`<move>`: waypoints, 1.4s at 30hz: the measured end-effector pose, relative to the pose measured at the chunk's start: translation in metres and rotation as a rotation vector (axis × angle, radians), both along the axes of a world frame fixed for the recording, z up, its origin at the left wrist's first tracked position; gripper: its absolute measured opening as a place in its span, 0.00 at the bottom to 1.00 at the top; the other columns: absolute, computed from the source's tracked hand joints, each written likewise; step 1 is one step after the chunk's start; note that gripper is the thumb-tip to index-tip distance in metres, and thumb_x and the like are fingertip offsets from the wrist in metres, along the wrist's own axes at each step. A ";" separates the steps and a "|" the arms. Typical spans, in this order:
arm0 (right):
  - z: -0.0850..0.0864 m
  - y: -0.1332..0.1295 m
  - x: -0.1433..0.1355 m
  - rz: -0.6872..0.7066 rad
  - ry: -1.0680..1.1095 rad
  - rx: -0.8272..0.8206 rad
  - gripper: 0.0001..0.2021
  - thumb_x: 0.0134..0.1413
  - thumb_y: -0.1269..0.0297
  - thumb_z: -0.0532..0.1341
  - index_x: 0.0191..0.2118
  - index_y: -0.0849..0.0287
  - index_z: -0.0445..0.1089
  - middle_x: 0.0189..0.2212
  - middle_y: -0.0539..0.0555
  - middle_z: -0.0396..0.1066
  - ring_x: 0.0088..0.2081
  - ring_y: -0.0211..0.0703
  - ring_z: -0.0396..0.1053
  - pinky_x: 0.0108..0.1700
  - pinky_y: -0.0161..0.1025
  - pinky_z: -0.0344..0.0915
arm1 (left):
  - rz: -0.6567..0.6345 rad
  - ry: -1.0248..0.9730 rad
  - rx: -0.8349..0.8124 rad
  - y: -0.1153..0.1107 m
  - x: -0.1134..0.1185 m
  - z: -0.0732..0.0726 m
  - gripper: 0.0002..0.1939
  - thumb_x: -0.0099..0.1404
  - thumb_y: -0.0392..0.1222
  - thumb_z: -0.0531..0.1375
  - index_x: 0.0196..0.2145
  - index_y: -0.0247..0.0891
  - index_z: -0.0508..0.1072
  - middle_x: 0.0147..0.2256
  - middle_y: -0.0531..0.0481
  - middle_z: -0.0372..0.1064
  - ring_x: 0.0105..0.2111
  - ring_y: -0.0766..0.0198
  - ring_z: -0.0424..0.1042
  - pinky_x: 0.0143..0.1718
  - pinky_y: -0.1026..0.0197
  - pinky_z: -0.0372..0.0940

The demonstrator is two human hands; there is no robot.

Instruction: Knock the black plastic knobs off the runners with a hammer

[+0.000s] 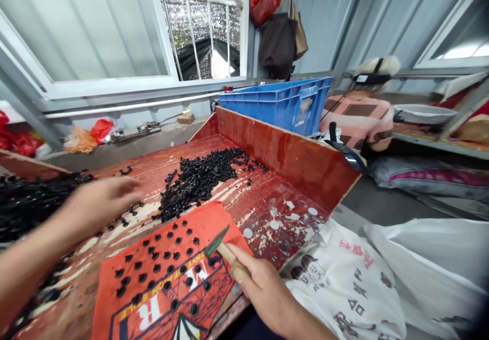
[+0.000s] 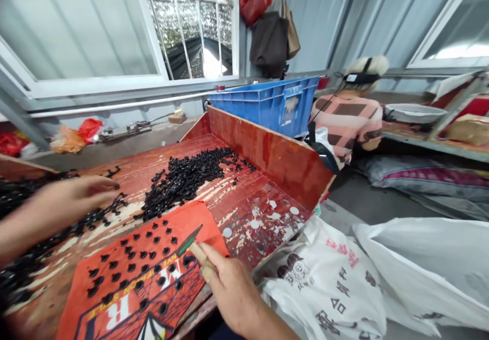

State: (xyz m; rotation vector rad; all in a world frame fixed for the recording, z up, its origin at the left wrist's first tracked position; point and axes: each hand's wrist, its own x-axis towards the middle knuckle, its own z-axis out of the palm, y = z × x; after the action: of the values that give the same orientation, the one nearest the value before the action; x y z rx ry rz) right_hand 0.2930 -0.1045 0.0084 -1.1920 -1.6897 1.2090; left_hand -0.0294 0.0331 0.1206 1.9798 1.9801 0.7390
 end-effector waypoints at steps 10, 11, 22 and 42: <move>-0.002 0.014 0.009 0.058 -0.072 0.039 0.25 0.61 0.68 0.57 0.64 0.47 0.65 0.54 0.50 0.74 0.53 0.49 0.72 0.53 0.37 0.69 | -0.063 -0.001 -0.074 0.089 0.083 -0.090 0.07 0.53 0.45 0.63 0.30 0.43 0.77 0.34 0.43 0.79 0.44 0.46 0.75 0.44 0.56 0.63; -0.002 0.015 0.009 0.055 -0.066 0.036 0.24 0.62 0.68 0.57 0.63 0.47 0.66 0.52 0.50 0.75 0.51 0.49 0.74 0.52 0.37 0.69 | -0.059 -0.063 -0.063 0.091 0.080 -0.085 0.09 0.54 0.47 0.62 0.31 0.43 0.77 0.34 0.44 0.79 0.43 0.47 0.75 0.44 0.56 0.63; -0.002 0.008 0.007 0.055 -0.026 -0.011 0.21 0.67 0.64 0.55 0.64 0.46 0.65 0.59 0.50 0.68 0.58 0.47 0.68 0.59 0.40 0.62 | -0.091 -1.179 -0.214 -0.004 0.044 -0.042 0.18 0.56 0.45 0.69 0.39 0.40 0.67 0.28 0.54 0.72 0.27 0.65 0.71 0.32 0.62 0.68; 0.036 -0.050 -0.072 0.165 -0.059 0.032 0.13 0.57 0.68 0.63 0.48 0.53 0.73 0.43 0.51 0.77 0.43 0.47 0.73 0.45 0.35 0.69 | 0.358 -1.743 -0.122 -0.207 0.083 -0.068 0.17 0.51 0.43 0.72 0.31 0.40 0.67 0.27 0.55 0.69 0.26 0.67 0.69 0.25 0.69 0.62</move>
State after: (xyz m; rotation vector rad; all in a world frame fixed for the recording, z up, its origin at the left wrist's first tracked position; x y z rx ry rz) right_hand 0.2206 -0.1550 0.0448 -1.0965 -1.8750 1.2509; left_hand 0.0535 -0.1735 0.0529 0.2815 1.0533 1.5326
